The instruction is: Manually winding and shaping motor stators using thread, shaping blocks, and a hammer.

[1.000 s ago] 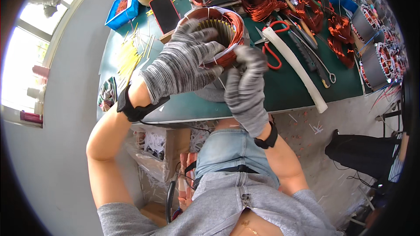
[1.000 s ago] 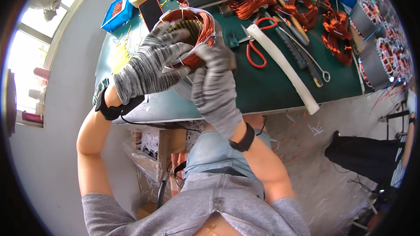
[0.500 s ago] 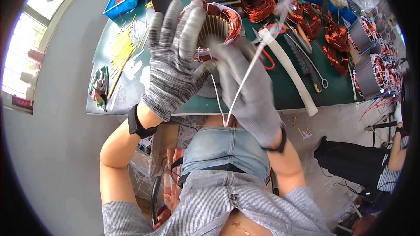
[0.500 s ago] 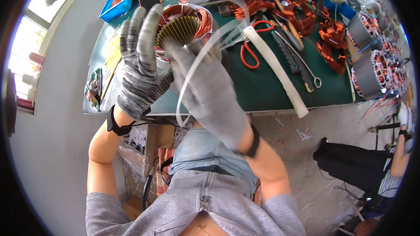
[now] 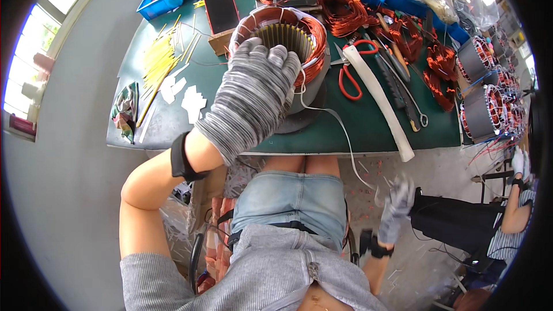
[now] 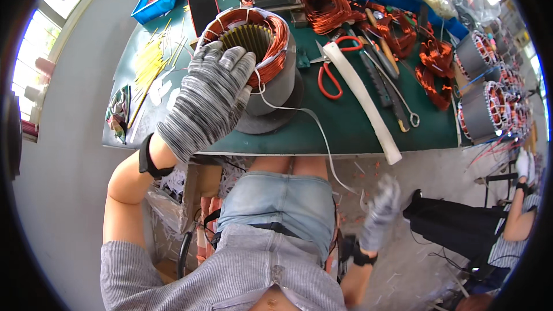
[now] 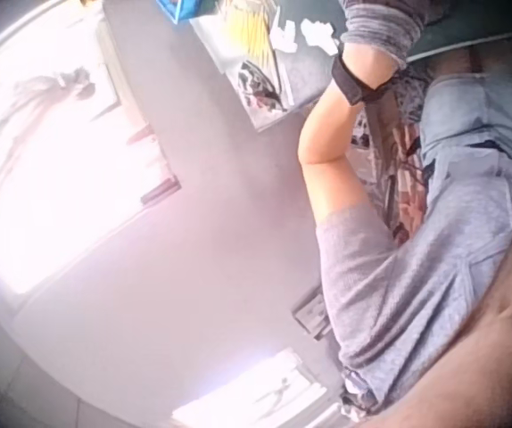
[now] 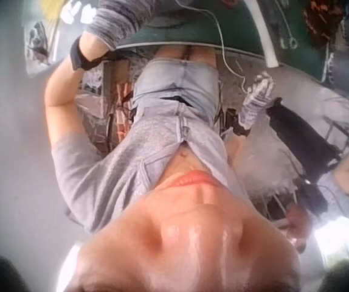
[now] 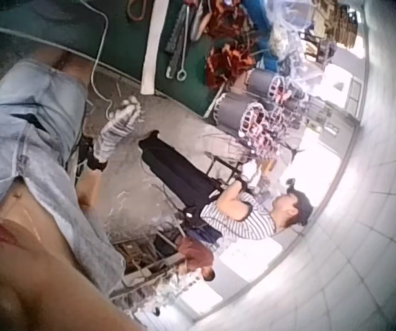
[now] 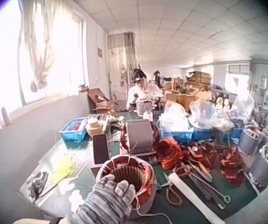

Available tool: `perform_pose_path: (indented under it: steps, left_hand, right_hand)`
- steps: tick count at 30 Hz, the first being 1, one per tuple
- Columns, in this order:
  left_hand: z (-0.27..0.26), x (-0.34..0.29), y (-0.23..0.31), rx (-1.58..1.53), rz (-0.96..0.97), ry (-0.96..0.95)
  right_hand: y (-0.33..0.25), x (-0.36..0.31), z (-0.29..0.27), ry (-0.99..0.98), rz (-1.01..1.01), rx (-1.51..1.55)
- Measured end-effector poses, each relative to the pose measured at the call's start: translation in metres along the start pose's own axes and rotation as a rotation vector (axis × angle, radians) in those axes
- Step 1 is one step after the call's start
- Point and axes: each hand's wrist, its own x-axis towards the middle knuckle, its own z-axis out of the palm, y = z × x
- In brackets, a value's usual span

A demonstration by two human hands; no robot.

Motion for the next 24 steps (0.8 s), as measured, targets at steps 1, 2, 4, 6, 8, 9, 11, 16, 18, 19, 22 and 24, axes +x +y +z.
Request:
perform_pose_path:
  steps: [1,2,4,6,8,9,11,16,18,19,22,24]
  left_hand:
    - [0.006,0.001,0.002,0.037,0.009,0.021]
    - [0.011,-0.003,0.001,0.048,-0.001,0.014]
    - [0.013,-0.003,0.004,0.269,0.044,0.044]
    - [0.028,0.006,0.011,0.263,0.079,0.069]
    - [0.024,0.007,0.014,0.224,0.056,0.125]
    - [0.025,0.003,0.013,0.227,0.062,0.148]
    - [0.029,0.003,0.013,0.176,0.018,0.123]
    - [0.040,-0.002,0.006,0.199,0.032,0.134]
    - [0.052,0.001,0.000,0.136,0.034,0.267]
    - [0.055,0.001,0.001,0.045,-0.037,0.260]
    - [0.063,0.010,0.002,-0.005,0.023,0.503]
    - [0.064,0.008,-0.006,0.122,0.022,0.575]
  right_hand:
    - [-0.025,0.016,0.041,-0.093,-0.550,-0.368]
    - [-0.083,0.005,0.104,-0.069,-0.706,-0.350]
    - [-0.131,0.012,0.171,-0.179,-1.108,-0.293]
    - [-0.142,0.020,0.205,-0.234,-1.073,-0.386]
    - [-0.141,0.023,0.218,-0.291,-1.149,-0.232]
    - [-0.129,0.030,0.228,-0.253,-1.190,-0.132]
    - [-0.134,0.022,0.212,-0.657,-0.310,0.446]
    - [-0.159,0.003,0.167,-1.280,0.462,0.453]
    - [-0.158,0.004,0.189,-0.981,-0.682,0.180]
    - [-0.176,0.004,0.198,-0.854,-0.930,-0.161]
    - [-0.179,0.042,0.227,-0.553,-1.614,-0.310]
    - [-0.166,0.013,0.215,-0.549,-0.990,-0.178]
